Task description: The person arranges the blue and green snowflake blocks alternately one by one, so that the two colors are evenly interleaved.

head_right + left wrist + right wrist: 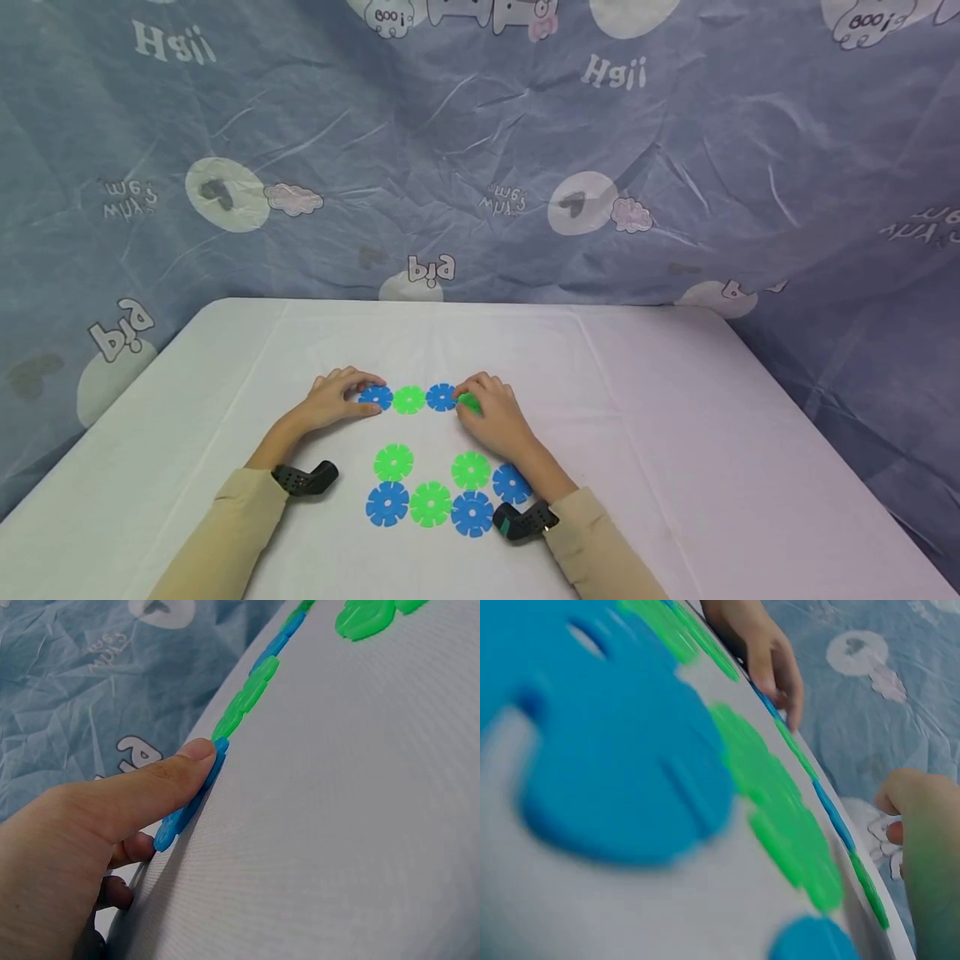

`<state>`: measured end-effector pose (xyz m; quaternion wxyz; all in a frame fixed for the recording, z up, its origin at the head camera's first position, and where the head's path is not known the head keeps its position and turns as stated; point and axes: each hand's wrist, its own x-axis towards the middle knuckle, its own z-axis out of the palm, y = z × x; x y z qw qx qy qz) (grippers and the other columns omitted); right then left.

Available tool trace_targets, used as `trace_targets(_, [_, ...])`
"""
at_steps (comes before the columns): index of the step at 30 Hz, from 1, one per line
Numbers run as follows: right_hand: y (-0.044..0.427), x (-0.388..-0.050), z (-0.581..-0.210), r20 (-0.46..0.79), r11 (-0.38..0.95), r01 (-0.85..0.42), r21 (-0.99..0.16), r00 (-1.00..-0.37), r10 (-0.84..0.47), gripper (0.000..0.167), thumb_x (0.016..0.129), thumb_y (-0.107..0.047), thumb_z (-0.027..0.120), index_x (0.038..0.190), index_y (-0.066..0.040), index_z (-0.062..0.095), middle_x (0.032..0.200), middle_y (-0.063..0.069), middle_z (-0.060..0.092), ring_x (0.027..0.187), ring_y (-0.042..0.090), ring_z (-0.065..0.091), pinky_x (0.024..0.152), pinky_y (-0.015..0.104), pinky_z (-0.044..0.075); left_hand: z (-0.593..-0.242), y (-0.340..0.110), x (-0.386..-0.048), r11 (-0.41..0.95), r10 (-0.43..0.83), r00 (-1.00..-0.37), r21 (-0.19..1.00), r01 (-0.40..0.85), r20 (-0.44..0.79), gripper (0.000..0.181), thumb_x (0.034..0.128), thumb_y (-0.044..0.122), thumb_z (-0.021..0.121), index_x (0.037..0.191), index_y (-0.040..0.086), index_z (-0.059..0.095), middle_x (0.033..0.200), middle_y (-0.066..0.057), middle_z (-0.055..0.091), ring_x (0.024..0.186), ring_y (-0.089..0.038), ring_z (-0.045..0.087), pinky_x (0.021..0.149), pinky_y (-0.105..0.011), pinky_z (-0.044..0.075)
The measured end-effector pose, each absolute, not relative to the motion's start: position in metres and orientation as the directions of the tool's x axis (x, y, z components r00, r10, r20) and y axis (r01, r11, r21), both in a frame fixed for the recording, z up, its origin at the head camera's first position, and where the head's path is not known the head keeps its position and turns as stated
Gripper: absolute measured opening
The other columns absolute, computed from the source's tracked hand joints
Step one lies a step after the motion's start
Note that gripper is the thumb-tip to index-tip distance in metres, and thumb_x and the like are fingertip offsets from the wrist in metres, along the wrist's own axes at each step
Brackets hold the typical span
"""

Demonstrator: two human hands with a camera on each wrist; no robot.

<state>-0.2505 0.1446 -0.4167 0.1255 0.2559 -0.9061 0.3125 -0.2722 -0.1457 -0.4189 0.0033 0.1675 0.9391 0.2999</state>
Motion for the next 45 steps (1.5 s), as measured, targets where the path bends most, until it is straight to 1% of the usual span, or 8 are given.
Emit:
trace_targets(4, [0.134, -0.234, -0.418, 0.397, 0.637, -0.614, -0.466, -0.789, -0.469, 0.010, 0.084, -0.020, 0.058, 0.093, -0.022, 0.062, 0.101, -0.005, 0.057, 0.097, 0.014, 0.050, 0.085, 0.040, 0.035, -0.422, -0.145, -0.271, 0.767, 0.323, -0.942, 0.560, 0.313, 0.084, 0.048, 0.0746, 0.050, 0.067, 0.116, 0.027, 0.060, 0.093, 0.004, 0.051, 0.084, -0.012, 0.037, 0.074, -0.032, 0.022])
trace_targets(10, [0.115, -0.206, -0.412, 0.352, 0.578, -0.713, -0.398, -0.700, -0.621, 0.013, 0.083, -0.020, 0.056, 0.095, -0.024, 0.061, 0.099, -0.009, 0.056, 0.096, 0.009, 0.050, 0.085, 0.036, 0.037, -0.419, -0.145, -0.271, 0.766, 0.311, -0.945, 0.563, 0.310, 0.096, 0.048, 0.0745, 0.050, 0.067, 0.115, 0.026, 0.060, 0.096, 0.003, 0.053, 0.086, -0.013, 0.039, 0.074, -0.033, 0.023])
trace_targets(15, [0.101, -0.185, -0.409, 0.228, 0.506, -0.767, -0.395, -0.615, -0.754, 0.018, 0.088, -0.030, 0.053, 0.104, -0.028, 0.061, 0.100, -0.011, 0.054, 0.093, 0.003, 0.048, 0.084, 0.026, 0.039, -0.418, -0.145, -0.271, 0.773, 0.306, -0.947, 0.554, 0.309, 0.102, 0.047, 0.0745, 0.049, 0.067, 0.115, 0.026, 0.060, 0.097, 0.002, 0.054, 0.087, -0.013, 0.040, 0.074, -0.033, 0.023])
trace_targets(19, [0.096, -0.176, -0.410, 0.124, 0.493, -0.782, -0.381, -0.571, -0.811, 0.031, 0.088, -0.045, 0.052, 0.117, -0.033, 0.057, 0.098, -0.013, 0.051, 0.089, 0.000, 0.045, 0.077, 0.015, 0.037, -0.417, -0.143, -0.271, 0.780, 0.302, -0.949, 0.550, 0.298, 0.086, 0.048, 0.0736, 0.050, 0.068, 0.115, 0.026, 0.060, 0.098, 0.003, 0.055, 0.087, -0.013, 0.041, 0.074, -0.032, 0.023])
trace_targets(24, [0.095, -0.174, -0.410, 0.075, 0.515, -0.784, -0.347, -0.571, -0.818, 0.043, 0.085, -0.053, 0.051, 0.125, -0.037, 0.051, 0.094, -0.013, 0.046, 0.082, -0.002, 0.040, 0.069, 0.010, 0.030, -0.418, -0.142, -0.272, 0.789, 0.292, -0.953, 0.543, 0.288, 0.082, 0.048, 0.0732, 0.050, 0.068, 0.114, 0.026, 0.061, 0.098, 0.003, 0.055, 0.088, -0.013, 0.041, 0.073, -0.032, 0.023])
trace_targets(29, [0.094, -0.177, -0.410, 0.050, 0.525, -0.771, -0.360, -0.578, -0.815, 0.045, 0.083, -0.058, 0.051, 0.123, -0.037, 0.052, 0.096, -0.013, 0.046, 0.084, -0.002, 0.040, 0.071, 0.012, 0.032, -0.416, -0.143, -0.273, 0.795, 0.285, -0.955, 0.535, 0.285, 0.084, 0.049, 0.0729, 0.051, 0.068, 0.114, 0.027, 0.061, 0.098, 0.003, 0.055, 0.088, -0.013, 0.041, 0.074, -0.032, 0.023])
trace_targets(37, [0.092, -0.175, -0.406, 0.012, 0.548, -0.663, -0.511, -0.642, -0.766, 0.045, 0.076, -0.055, 0.064, 0.111, -0.029, 0.049, 0.106, -0.013, 0.049, 0.093, 0.001, 0.043, 0.081, 0.020, 0.039, -0.418, -0.143, -0.275, 0.795, 0.280, -0.957, 0.541, 0.275, 0.075, 0.049, 0.0724, 0.052, 0.068, 0.114, 0.028, 0.060, 0.099, 0.003, 0.055, 0.088, -0.013, 0.041, 0.075, -0.032, 0.023])
trace_targets(45, [0.094, -0.177, -0.403, -0.033, 0.495, -0.542, -0.679, -0.651, -0.758, 0.038, 0.082, -0.037, 0.065, 0.109, -0.026, 0.041, 0.107, -0.008, 0.063, 0.092, 0.001, 0.048, 0.082, 0.022, 0.040, -0.419, -0.144, -0.275, 0.795, 0.285, -0.955, 0.536, 0.283, 0.081, 0.049, 0.0727, 0.052, 0.067, 0.115, 0.028, 0.060, 0.099, 0.003, 0.054, 0.088, -0.013, 0.041, 0.074, -0.032, 0.024])
